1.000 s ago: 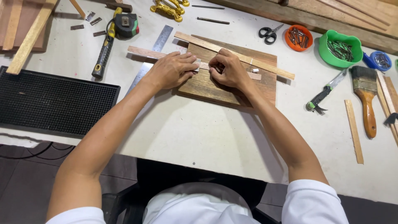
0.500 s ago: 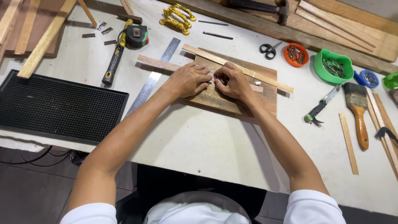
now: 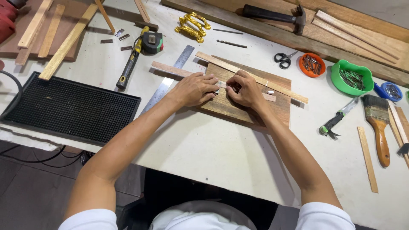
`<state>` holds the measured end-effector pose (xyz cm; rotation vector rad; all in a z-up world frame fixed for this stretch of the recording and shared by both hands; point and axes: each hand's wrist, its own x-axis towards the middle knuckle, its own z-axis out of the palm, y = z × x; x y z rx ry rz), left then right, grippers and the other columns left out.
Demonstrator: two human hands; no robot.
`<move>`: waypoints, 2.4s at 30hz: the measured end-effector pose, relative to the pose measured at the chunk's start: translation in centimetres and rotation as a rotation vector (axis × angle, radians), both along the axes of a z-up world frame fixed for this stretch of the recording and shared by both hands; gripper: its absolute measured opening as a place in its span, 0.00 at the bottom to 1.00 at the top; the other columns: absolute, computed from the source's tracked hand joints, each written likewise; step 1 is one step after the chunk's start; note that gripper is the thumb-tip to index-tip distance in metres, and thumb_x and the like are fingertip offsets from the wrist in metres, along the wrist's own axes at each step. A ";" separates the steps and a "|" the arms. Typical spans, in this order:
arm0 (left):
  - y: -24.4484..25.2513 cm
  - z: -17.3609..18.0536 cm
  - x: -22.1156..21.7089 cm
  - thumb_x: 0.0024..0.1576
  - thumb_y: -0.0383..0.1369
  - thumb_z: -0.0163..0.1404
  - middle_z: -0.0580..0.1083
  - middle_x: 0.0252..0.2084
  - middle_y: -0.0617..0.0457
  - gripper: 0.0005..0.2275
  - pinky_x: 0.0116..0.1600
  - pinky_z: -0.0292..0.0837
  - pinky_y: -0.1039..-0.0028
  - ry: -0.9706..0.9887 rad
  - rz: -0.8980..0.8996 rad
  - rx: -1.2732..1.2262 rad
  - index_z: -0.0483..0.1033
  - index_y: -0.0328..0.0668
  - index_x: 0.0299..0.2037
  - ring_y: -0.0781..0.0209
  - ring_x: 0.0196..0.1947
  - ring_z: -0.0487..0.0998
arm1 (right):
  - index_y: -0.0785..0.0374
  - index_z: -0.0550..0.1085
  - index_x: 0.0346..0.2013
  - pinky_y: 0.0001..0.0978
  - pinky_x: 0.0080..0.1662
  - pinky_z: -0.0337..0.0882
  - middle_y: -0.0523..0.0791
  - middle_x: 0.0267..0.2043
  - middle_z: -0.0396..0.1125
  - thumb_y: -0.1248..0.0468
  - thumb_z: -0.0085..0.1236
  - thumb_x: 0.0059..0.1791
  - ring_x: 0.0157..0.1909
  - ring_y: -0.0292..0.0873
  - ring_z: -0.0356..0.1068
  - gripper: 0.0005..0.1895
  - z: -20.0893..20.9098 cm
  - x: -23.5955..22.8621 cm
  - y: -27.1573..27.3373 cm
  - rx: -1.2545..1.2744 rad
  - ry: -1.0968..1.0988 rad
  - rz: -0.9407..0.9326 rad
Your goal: Measuring and marking wooden strips on a workbench for assembly.
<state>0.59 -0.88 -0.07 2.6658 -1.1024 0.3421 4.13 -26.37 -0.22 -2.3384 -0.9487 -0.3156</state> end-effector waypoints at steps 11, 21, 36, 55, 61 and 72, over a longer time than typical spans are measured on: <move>-1.6 -0.3 0.9 0.62 0.46 0.50 0.68 0.67 0.50 0.19 0.72 0.54 0.58 0.043 -0.012 -0.040 0.75 0.50 0.60 0.53 0.69 0.64 | 0.67 0.75 0.39 0.36 0.38 0.75 0.48 0.39 0.67 0.64 0.61 0.45 0.36 0.44 0.72 0.11 0.1 0.0 -0.4 0.042 0.014 0.026; 2.1 1.2 0.0 0.61 0.48 0.50 0.68 0.67 0.50 0.21 0.73 0.54 0.58 0.068 0.041 -0.039 0.75 0.50 0.60 0.54 0.70 0.63 | 0.63 0.78 0.36 0.39 0.40 0.77 0.48 0.39 0.69 0.61 0.63 0.47 0.40 0.45 0.73 0.09 0.1 0.3 -0.3 0.002 0.029 0.021; 1.5 1.7 -0.2 0.59 0.50 0.50 0.68 0.68 0.49 0.23 0.73 0.54 0.59 0.057 0.003 -0.074 0.75 0.48 0.61 0.54 0.70 0.64 | 0.66 0.81 0.34 0.38 0.42 0.77 0.47 0.38 0.70 0.65 0.63 0.45 0.42 0.47 0.72 0.07 -0.6 0.2 -0.7 -0.041 -0.132 0.043; -1.0 0.9 1.1 0.57 0.55 0.51 0.65 0.70 0.50 0.29 0.74 0.50 0.60 0.099 -0.081 0.024 0.71 0.47 0.63 0.54 0.71 0.61 | 0.63 0.82 0.42 0.39 0.42 0.75 0.48 0.39 0.72 0.59 0.61 0.50 0.41 0.45 0.71 0.12 0.3 -1.3 -2.9 -0.264 -0.129 -0.040; 4.0 1.2 0.7 0.54 0.55 0.53 0.65 0.70 0.50 0.31 0.75 0.51 0.61 0.068 -0.013 -0.010 0.72 0.47 0.63 0.55 0.72 0.61 | 0.62 0.83 0.42 0.38 0.41 0.75 0.47 0.39 0.72 0.59 0.60 0.50 0.40 0.45 0.70 0.12 1.4 -1.9 -2.9 -0.258 -0.054 -0.020; -4.6 0.7 2.2 0.55 0.62 0.49 0.64 0.70 0.49 0.35 0.74 0.51 0.58 0.125 -0.108 0.033 0.69 0.46 0.65 0.52 0.72 0.60 | 0.62 0.83 0.37 0.38 0.36 0.75 0.47 0.39 0.74 0.62 0.60 0.48 0.35 0.45 0.73 0.09 1.0 -0.7 -2.6 -0.357 -0.044 -0.092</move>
